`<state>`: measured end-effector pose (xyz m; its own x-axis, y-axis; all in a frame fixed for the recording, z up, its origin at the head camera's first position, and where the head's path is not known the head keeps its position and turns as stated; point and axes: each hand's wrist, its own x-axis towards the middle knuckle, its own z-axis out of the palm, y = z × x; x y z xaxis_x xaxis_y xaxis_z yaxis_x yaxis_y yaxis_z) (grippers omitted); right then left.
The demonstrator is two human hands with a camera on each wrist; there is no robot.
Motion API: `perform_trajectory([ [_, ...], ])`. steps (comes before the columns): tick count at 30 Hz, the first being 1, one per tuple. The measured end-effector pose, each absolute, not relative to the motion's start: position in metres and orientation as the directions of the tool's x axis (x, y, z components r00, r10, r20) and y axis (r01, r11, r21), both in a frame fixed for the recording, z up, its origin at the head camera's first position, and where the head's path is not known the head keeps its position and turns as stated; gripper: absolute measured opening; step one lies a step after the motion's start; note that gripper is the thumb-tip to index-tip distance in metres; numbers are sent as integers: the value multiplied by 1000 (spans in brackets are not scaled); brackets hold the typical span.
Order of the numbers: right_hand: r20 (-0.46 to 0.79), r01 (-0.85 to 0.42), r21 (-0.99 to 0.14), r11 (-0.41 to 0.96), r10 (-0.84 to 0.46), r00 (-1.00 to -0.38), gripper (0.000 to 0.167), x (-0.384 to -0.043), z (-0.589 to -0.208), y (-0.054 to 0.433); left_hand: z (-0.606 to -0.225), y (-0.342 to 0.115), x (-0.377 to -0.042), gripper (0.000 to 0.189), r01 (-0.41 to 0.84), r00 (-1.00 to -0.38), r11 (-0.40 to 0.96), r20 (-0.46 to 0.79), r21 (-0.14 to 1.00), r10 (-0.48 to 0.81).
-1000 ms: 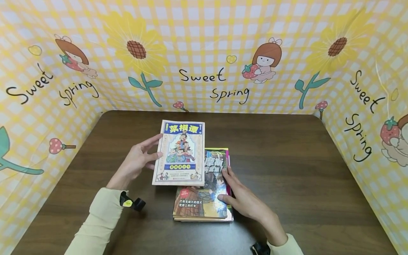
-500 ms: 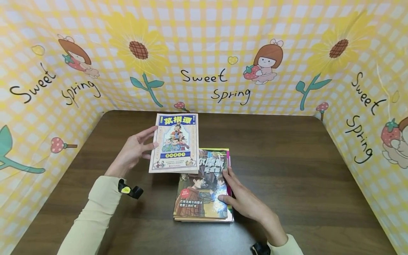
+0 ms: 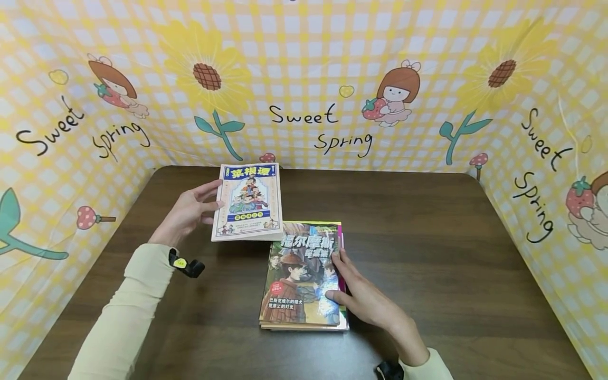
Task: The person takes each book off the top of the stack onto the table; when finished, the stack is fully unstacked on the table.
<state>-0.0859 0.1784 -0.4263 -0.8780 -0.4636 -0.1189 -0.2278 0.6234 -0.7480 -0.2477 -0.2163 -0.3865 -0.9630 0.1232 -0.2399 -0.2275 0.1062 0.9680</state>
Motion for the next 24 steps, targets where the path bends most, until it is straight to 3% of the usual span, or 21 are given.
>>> perform_trajectory([
  [10, -125, -223, -751, 622, -465, -876, 81, -86, -426, 179, -389, -237, -268, 65, -270, -952, 159, -289, 950, 106],
  [24, -96, -246, -757, 606, -475, -875, 79, -86, -429, 179, -399, -248, -294, 68, -259, -956, 348, -291, 901, 41],
])
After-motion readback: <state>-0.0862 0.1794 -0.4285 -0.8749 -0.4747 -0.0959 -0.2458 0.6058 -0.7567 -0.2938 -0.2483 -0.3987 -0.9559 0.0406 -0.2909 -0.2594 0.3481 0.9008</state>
